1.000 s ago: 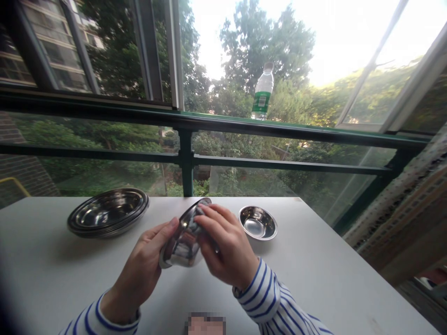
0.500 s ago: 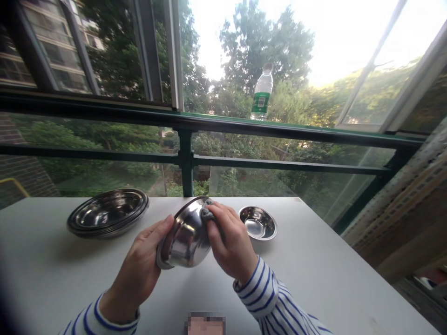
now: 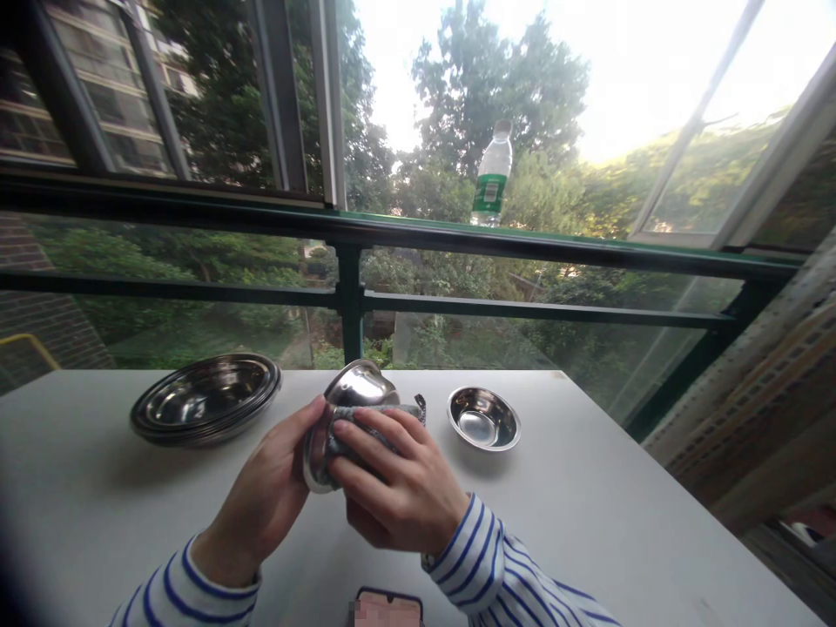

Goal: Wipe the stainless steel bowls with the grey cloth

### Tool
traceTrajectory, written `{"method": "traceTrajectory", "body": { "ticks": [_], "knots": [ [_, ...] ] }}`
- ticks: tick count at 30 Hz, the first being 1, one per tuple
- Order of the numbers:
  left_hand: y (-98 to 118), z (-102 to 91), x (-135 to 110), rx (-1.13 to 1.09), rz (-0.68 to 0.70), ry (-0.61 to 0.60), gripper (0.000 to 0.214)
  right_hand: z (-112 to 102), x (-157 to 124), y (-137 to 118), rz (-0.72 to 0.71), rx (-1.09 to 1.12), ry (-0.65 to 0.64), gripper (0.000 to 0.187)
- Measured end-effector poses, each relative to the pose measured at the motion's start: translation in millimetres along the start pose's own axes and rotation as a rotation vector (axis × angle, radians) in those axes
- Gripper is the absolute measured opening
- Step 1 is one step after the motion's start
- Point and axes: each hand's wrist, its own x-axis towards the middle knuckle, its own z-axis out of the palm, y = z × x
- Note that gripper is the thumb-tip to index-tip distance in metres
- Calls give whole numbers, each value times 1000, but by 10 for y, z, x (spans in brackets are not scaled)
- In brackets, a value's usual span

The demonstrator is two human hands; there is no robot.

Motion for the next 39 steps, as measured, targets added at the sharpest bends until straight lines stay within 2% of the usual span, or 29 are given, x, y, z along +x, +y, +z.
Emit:
{"method": "traceTrajectory", "body": {
  "ticks": [6,12,15,18,20,22,26,28,30,34,35,37,39],
  "knots": [
    [1,-10,3,13,58,52,12,15,1,-25,-51,-55,-9,29],
    [-10,-15,0,106,40,6,23,39,-2,-60,-99,-60,-20,28],
    [-31,-17,-6,151,24,0,26,31,-27,55,46,35,1,31],
    [-55,-9,-21,194,-3,-13,28,1,-45,187,362,176,92,31],
    [-61,-2,-30,188,-16,-15,28,-14,-42,209,487,229,131,30],
    [-52,4,-34,148,-14,-12,27,-12,-27,154,421,209,121,31],
    [-18,6,-37,47,12,24,18,41,8,-40,18,75,36,30],
    [-12,8,-40,23,13,31,17,62,10,-64,-55,39,41,27],
    [-16,14,-44,18,-1,12,17,64,-1,-12,30,61,82,29],
    [-26,32,-51,36,-30,17,22,36,-32,146,460,240,190,32],
    [-25,33,-51,38,-34,34,22,31,-37,157,514,265,202,32],
    [-19,26,-48,20,-37,65,22,32,-43,125,456,248,191,33],
    [-11,12,-41,-21,-25,78,20,48,-44,51,239,168,136,34]
  ]
}}
